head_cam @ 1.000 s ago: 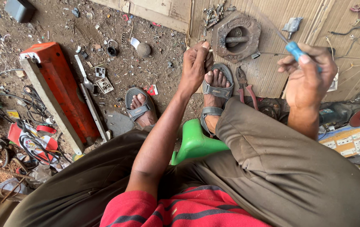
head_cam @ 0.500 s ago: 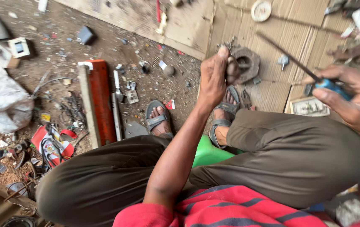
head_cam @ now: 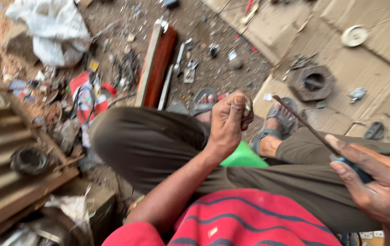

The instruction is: The person sits on a low stool and uses a screwdriver to adjust a small metal component, then uses an angle grinder to cut a wire, and finally uses pliers to strip and bend the wire. The work is performed on a cluttered floor with cardboard and various tools.

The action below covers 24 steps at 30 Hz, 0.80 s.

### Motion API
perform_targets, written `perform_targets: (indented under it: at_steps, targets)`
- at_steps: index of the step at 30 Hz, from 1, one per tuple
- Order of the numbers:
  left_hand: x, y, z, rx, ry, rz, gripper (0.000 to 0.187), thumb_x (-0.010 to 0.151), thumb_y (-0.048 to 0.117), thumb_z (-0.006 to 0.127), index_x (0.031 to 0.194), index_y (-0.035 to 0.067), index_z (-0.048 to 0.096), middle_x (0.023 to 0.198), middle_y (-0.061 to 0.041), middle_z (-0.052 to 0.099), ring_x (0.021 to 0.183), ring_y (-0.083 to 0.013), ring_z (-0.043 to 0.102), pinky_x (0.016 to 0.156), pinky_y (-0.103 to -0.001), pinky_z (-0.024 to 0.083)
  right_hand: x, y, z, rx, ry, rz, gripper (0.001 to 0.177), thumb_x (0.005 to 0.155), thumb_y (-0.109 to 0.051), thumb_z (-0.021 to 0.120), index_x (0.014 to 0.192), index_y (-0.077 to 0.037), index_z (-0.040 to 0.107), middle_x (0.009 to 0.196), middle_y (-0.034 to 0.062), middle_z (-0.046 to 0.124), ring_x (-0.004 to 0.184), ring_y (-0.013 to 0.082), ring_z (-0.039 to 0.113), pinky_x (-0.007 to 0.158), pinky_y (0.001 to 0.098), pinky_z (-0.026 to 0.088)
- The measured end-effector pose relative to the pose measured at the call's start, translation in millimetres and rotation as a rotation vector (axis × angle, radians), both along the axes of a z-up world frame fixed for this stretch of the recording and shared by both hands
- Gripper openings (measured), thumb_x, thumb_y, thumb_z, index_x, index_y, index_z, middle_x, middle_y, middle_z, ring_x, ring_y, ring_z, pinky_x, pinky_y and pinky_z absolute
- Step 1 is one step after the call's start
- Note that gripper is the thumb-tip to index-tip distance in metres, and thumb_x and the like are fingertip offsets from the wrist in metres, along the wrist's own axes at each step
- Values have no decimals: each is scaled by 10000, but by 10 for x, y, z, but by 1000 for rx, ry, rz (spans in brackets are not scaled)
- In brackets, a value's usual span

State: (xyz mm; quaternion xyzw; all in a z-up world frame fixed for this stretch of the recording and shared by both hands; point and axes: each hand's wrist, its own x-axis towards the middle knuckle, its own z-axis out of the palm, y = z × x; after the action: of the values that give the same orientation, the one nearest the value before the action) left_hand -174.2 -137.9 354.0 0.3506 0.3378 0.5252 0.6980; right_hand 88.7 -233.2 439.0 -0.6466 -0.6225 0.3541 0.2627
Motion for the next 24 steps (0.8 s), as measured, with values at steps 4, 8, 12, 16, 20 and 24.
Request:
perform_targets:
  at_steps: [4,8,12,16,20,24]
  targets:
    - [-160,-149,-83,-219,-252,-55,396,1110,404,522,934,49,538,718,34,383,617,-66,319,533,-233,255,-103,-65,-144,-105,97,100,417,882,-31,700,1299,-12,689,1008,111,758,790,115,707,703,236,565]
    - [-94,-161,-96,-296,-357,-36,378,1133,379,508,940,56,540,714,36,382,618,-65,319,524,-224,232,-114,-104,-228,-56,40,110,395,864,-40,722,1258,-25,704,991,100,752,762,136,639,656,241,524]
    - [-50,-123,-104,-339,-399,-17,374,1145,371,497,949,56,547,718,29,390,620,-59,325,525,-220,224,-134,-42,-282,-46,83,155,389,892,-45,701,1280,-31,684,1006,92,743,747,110,651,658,235,522]
    - [-13,-91,-106,-403,-370,13,363,1134,363,503,954,52,551,708,31,390,617,-57,330,519,-217,222,-132,15,-294,-67,59,169,412,871,-37,710,1282,-40,687,948,82,726,726,122,607,625,240,511]
    - [23,-63,-125,-390,-320,38,362,1135,354,512,953,46,568,710,29,411,614,-54,339,527,-219,233,-117,61,-283,-109,52,169,433,854,-17,710,1286,-42,682,906,77,711,696,131,594,597,247,501]
    - [25,-35,-122,-278,-103,78,366,1148,346,515,947,46,574,739,46,431,637,-41,344,554,-226,257,-109,111,-275,-112,29,184,454,840,-5,716,1290,-52,676,841,67,670,657,134,560,560,260,470]
